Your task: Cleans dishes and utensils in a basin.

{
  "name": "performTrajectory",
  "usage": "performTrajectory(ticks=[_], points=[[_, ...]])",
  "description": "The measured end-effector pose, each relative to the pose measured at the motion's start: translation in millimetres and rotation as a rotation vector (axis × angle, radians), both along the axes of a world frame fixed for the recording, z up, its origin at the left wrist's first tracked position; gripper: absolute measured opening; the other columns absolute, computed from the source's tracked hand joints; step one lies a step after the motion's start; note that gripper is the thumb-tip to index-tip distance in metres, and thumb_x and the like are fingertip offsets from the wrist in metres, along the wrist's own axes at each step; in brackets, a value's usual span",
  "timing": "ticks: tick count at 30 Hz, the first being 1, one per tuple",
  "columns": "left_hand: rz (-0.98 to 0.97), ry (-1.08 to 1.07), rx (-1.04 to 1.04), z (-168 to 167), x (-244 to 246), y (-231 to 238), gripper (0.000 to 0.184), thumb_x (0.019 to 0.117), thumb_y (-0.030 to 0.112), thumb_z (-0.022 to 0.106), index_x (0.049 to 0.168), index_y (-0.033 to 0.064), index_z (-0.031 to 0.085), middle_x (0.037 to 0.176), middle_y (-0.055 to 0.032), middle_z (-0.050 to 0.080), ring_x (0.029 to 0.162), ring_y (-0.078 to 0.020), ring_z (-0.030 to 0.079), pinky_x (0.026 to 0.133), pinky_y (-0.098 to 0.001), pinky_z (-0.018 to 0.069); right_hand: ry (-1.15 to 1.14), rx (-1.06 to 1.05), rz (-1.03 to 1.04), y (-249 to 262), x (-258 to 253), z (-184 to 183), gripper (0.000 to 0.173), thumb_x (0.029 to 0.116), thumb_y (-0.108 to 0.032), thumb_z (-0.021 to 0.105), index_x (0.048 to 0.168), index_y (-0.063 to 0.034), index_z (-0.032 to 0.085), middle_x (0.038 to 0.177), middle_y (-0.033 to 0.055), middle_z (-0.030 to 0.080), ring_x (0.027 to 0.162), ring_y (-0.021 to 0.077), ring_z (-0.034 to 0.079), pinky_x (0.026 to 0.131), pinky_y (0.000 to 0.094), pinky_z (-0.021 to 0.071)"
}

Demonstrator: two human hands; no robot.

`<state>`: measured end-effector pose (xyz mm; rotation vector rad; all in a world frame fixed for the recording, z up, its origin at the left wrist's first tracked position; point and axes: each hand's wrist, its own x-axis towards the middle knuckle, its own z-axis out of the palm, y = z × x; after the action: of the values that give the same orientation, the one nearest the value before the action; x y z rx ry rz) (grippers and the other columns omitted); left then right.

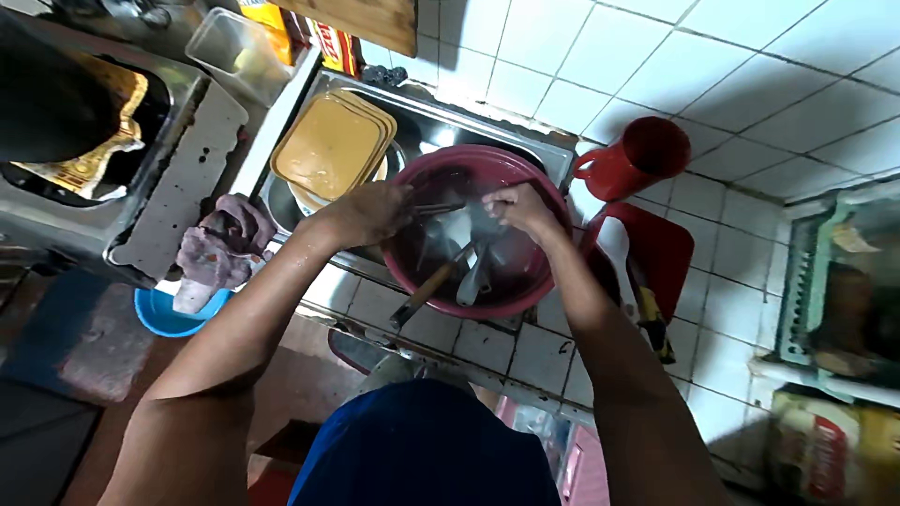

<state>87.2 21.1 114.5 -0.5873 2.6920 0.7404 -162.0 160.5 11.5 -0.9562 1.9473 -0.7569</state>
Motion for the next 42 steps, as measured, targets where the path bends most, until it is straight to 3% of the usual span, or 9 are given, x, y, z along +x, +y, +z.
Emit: performTrajectory(ticks=[3,6,12,15,21,24,29,35,42], points=[[0.087,0.092,0.025,2.8,5.3,-1.9,0.022,0.1062,0.017,0.056,0.118,-0.0007,0.062,0.081,-0.0156,0.066,0.069,-0.0304,0.066,0.07,-0.0519,0.0556,-0.499,-0.025,-0.368,-26.8,-1.6,-13.9,0.035,0.1088,-0.026,0.05,0.131,-0.0015,0.061,0.116,0.0114,0.071,0.096,0.0184,0.071,0.08,0.0344,0.0583],[0.21,0.134,0.047,0.1,13.7,-0.8,0.027,0.1039,0.016,0.061,0.123,-0.0033,0.059,0.084,-0.0172,0.068,0.071,-0.0312,0.068,0.072,-0.0521,0.0566,-0.587,-0.038,-0.611,-35.9,3.1,-28.0,0.038,0.1095,-0.026,0.047,0.137,-0.0011,0.056,0.125,0.0147,0.066,0.104,0.0224,0.067,0.087,0.0376,0.0556],[0.436,0.191,-0.017,-24.0,8.6,0.7,0.023,0.0997,0.016,0.064,0.099,-0.0071,0.067,0.088,-0.025,0.068,0.084,-0.0425,0.068,0.08,-0.0628,0.0517,-0.763,-0.217,-0.828,-40.4,27.4,-37.8,0.052,0.1141,-0.036,0.027,0.144,0.0029,0.046,0.128,0.0197,0.063,0.108,0.0253,0.067,0.091,0.0368,0.0559],[0.457,0.318,-0.012,-42.9,-8.9,-4.5,0.025,0.098,0.019,0.067,0.099,-0.0061,0.07,0.094,-0.0252,0.069,0.092,-0.043,0.068,0.085,-0.063,0.0508,-0.982,-0.252,-0.632,-53.9,54.3,5.7,0.033,0.113,-0.032,0.03,0.121,-0.0062,0.048,0.095,0.0064,0.064,0.084,0.0171,0.069,0.076,0.0322,0.0603],[0.384,0.547,0.205,-55.6,-39.4,-13.5,0.024,0.0914,0.016,0.075,0.102,-0.0051,0.07,0.092,-0.017,0.07,0.085,-0.025,0.067,0.084,-0.0484,0.0543,0.355,-0.18,0.192,-55.9,90.2,136.9,0.032,0.1039,-0.024,0.056,0.087,-0.002,0.072,0.085,0.0089,0.071,0.08,0.0169,0.069,0.078,0.039,0.055],[0.241,0.732,0.342,-55.8,-48.7,-18.6,0.013,0.0909,0.013,0.075,0.093,0.0007,0.071,0.079,-0.002,0.068,0.068,-0.0043,0.061,0.069,-0.0275,0.0538,0.619,-0.11,0.295,-47.4,86.6,160.7,0.016,0.0966,-0.011,0.064,0.102,0.0003,0.074,0.104,0.0203,0.071,0.104,0.0356,0.067,0.093,0.0535,0.0508],[0.193,0.941,0.371,-44.3,-60.0,-22.1,0.016,0.0888,0.013,0.077,0.092,0.0001,0.069,0.086,-0.0036,0.07,0.075,-0.0062,0.066,0.073,-0.0267,0.057,0.528,-0.007,0.296,-37.7,55.0,123.5,0.055,0.0816,-0.009,0.083,0.132,0.0014,0.062,0.119,0.0224,0.068,0.114,0.0405,0.064,0.101,0.0605,0.0481],[0.114,0.982,0.324,-32.3,-74.5,-11.1,0.016,0.0875,0.014,0.08,0.089,0.0013,0.071,0.082,-0.0017,0.071,0.074,-0.0037,0.066,0.073,-0.0243,0.0567,0.318,-0.151,0.245,-22.3,38.5,90.3,0.039,0.083,-0.02,0.085,0.108,0.0058,0.068,0.098,0.0196,0.07,0.092,0.0318,0.068,0.09,0.0541,0.052],[-0.022,1.064,0.364,-22.6,-80.0,0.7,0.013,0.088,0.016,0.078,0.088,0.0034,0.073,0.094,-0.004,0.071,0.096,-0.0096,0.064,0.089,-0.0267,0.0523,0.338,-0.427,0.05,1.2,45.7,69.9,0.032,0.0904,-0.021,0.077,0.11,0.0037,0.071,0.101,0.0173,0.074,0.096,0.0258,0.072,0.093,0.0453,0.0557]])
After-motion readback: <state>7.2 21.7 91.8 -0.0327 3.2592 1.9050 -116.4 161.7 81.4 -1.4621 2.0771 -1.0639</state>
